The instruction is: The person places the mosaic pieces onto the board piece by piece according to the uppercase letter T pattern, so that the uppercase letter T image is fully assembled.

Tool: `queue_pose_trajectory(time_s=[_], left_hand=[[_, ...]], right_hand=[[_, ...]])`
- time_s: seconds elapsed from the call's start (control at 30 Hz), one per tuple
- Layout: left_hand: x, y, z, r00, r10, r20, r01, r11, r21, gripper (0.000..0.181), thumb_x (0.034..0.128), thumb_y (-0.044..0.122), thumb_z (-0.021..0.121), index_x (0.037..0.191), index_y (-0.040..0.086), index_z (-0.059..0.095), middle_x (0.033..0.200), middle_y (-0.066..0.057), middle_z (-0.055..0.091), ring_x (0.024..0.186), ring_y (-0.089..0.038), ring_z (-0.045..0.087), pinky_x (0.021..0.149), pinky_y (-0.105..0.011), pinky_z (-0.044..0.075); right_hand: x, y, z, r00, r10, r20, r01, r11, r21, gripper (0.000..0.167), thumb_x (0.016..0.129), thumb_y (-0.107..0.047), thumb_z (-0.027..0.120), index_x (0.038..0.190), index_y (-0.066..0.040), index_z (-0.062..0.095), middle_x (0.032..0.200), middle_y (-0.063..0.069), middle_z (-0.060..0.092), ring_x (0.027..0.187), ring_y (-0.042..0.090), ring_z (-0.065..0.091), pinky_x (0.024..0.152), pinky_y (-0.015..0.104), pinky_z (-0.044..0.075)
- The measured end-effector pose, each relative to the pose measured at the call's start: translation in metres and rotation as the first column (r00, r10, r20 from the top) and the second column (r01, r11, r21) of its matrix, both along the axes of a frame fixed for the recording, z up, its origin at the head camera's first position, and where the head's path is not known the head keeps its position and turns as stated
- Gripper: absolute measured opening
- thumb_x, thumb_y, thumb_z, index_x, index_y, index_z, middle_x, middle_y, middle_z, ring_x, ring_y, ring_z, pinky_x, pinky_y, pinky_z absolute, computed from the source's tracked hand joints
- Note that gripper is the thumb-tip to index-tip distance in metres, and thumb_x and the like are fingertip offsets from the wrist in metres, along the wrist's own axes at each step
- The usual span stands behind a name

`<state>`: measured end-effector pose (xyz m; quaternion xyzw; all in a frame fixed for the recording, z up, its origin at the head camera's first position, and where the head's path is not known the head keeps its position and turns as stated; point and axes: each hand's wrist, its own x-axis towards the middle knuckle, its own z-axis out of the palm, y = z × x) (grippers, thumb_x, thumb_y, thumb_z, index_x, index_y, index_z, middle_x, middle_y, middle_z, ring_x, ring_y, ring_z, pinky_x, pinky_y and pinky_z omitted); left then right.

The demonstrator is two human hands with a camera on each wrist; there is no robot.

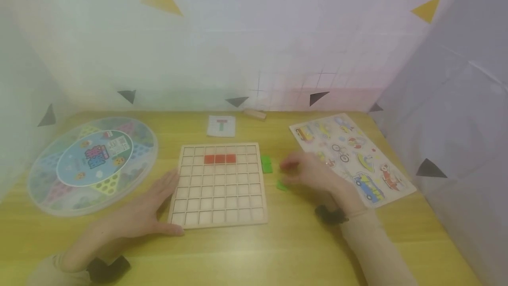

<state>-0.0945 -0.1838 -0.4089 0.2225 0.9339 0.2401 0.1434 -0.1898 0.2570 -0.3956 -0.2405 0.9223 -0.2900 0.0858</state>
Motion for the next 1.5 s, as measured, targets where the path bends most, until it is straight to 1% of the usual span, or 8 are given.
queue_pose_trajectory(time_s=[0.27, 0.4, 0.47, 0.67, 0.9, 1.07, 1.27, 1.5], left_hand=[[0.0004, 0.0002, 0.0005, 1.0, 0.003, 0.001, -0.003, 1.0, -0.003, 0.134, 0.0701, 0.079, 0.068, 0.16, 0.003, 0.005, 0.169, -0.012, -0.006, 0.154, -0.038, 0.0, 0.122, -0.057, 0.017], [0.0003, 0.0001, 0.0005, 1.0, 0.003, 0.0, -0.003, 1.0, -0.003, 0.134, 0.0702, 0.079, 0.069, 0.16, 0.003, 0.005, 0.169, -0.012, -0.006, 0.154, -0.039, 0.0, 0.121, -0.057, 0.018], [0.0002, 0.0, 0.0004, 1.0, 0.003, 0.001, -0.003, 1.0, -0.003, 0.134, 0.0701, 0.079, 0.068, 0.16, 0.003, 0.004, 0.169, -0.012, -0.006, 0.154, -0.039, 0.0, 0.121, -0.058, 0.018], [0.0001, -0.0005, -0.0001, 1.0, 0.004, 0.006, -0.004, 1.0, -0.005, 0.135, 0.0697, 0.081, 0.067, 0.16, 0.005, 0.003, 0.169, -0.012, -0.007, 0.154, -0.038, 0.0, 0.122, -0.058, 0.018], [0.0006, -0.0006, 0.0003, 1.0, 0.008, 0.015, -0.007, 1.0, -0.001, 0.135, 0.07, 0.08, 0.068, 0.161, 0.005, 0.002, 0.169, -0.011, -0.008, 0.154, -0.039, 0.0, 0.121, -0.058, 0.018], [0.0005, -0.0002, 0.0004, 1.0, 0.009, 0.007, -0.009, 1.0, -0.003, 0.134, 0.0699, 0.08, 0.068, 0.16, 0.005, 0.003, 0.169, -0.012, -0.007, 0.154, -0.038, 0.0, 0.121, -0.057, 0.018], [0.0005, 0.0001, 0.0006, 1.0, 0.011, 0.009, -0.011, 1.0, -0.006, 0.135, 0.0695, 0.08, 0.068, 0.16, 0.004, 0.004, 0.169, -0.012, -0.007, 0.154, -0.038, 0.0, 0.121, -0.058, 0.018], [0.0005, 0.0003, 0.0012, 1.0, 0.01, 0.01, -0.01, 1.0, -0.006, 0.135, 0.0693, 0.08, 0.068, 0.16, 0.004, 0.004, 0.169, -0.012, -0.007, 0.154, -0.038, 0.001, 0.121, -0.058, 0.018]], right_hand=[[-0.0022, 0.0041, -0.0026, 0.994, 0.092, 0.06, -0.093, 0.996, 0.004, 0.038, 0.073, -0.035, 0.089, 0.106, -0.026, 0.073, 0.108, -0.014, 0.068, 0.108, 0.011, 0.061, 0.101, 0.041, 0.049], [-0.003, 0.0046, -0.0051, 0.99, 0.116, 0.081, -0.117, 0.993, 0.005, 0.035, 0.073, -0.037, 0.089, 0.103, -0.029, 0.074, 0.107, -0.014, 0.066, 0.107, 0.01, 0.06, 0.101, 0.04, 0.048], [-0.0032, 0.0046, -0.0064, 0.99, 0.12, 0.078, -0.121, 0.993, 0.01, 0.033, 0.073, -0.037, 0.089, 0.102, -0.03, 0.074, 0.106, -0.015, 0.065, 0.106, 0.009, 0.059, 0.101, 0.038, 0.048], [-0.0028, 0.0036, -0.0084, 0.989, 0.141, 0.045, -0.142, 0.99, 0.011, 0.029, 0.074, -0.032, 0.089, 0.099, -0.029, 0.075, 0.103, -0.013, 0.065, 0.102, 0.009, 0.06, 0.097, 0.034, 0.049], [-0.0014, 0.0018, -0.0082, 0.989, 0.145, 0.006, -0.145, 0.989, 0.016, 0.021, 0.078, -0.028, 0.086, 0.097, -0.027, 0.076, 0.103, -0.011, 0.065, 0.1, 0.011, 0.059, 0.092, 0.035, 0.05], [-0.0015, 0.0008, -0.0075, 0.99, 0.14, 0.015, -0.141, 0.99, 0.025, 0.02, 0.08, -0.027, 0.085, 0.098, -0.026, 0.077, 0.104, -0.011, 0.065, 0.1, 0.011, 0.059, 0.092, 0.034, 0.051], [-0.0014, -0.0007, -0.0064, 0.988, 0.156, 0.016, -0.157, 0.987, 0.022, 0.019, 0.081, -0.026, 0.084, 0.099, -0.024, 0.077, 0.104, -0.01, 0.065, 0.098, 0.011, 0.059, 0.089, 0.032, 0.052], [0.0, -0.0018, -0.0047, 0.985, 0.17, 0.005, -0.17, 0.985, 0.019, 0.019, 0.08, -0.024, 0.085, 0.098, -0.024, 0.077, 0.104, -0.009, 0.065, 0.099, 0.011, 0.059, 0.091, 0.032, 0.051]])
